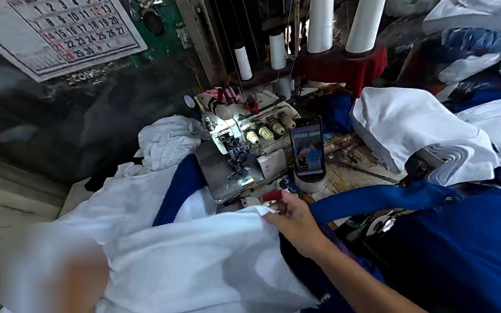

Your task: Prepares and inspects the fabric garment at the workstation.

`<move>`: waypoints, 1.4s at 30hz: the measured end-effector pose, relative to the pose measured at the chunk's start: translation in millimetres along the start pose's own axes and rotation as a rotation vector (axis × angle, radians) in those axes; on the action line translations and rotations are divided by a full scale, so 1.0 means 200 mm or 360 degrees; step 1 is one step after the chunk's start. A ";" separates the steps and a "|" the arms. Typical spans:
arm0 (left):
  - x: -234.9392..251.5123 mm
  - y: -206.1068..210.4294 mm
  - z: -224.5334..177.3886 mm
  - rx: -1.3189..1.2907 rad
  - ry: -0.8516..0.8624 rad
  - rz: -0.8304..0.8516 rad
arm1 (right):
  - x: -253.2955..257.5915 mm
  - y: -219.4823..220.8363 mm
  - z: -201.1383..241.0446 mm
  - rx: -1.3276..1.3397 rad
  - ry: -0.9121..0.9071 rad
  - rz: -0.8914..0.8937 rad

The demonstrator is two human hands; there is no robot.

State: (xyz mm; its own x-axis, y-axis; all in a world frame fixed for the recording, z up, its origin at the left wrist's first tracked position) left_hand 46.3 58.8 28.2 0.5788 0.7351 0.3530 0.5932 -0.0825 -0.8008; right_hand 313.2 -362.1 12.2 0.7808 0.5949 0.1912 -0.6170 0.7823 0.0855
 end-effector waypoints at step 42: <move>-0.09 0.47 -1.47 -0.0625 0.0853 0.0021 | -0.13 0.03 -0.15 -0.0199 0.0078 0.0344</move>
State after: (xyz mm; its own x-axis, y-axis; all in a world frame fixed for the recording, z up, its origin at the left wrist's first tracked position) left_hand 257.3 -159.8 89.0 0.7253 0.3046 0.6174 0.6855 -0.4025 -0.6067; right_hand 292.9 -366.9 -20.9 0.6378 0.7566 0.1441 -0.7555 0.6509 -0.0745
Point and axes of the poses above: each hand's wrist, its own x-axis towards the middle knuckle, its own y-axis out of the palm, z = x × y, the point moved 8 cm from there along x, towards the middle knuckle, and after that the axes turned 5 degrees about -x, right-handed, at the moved point
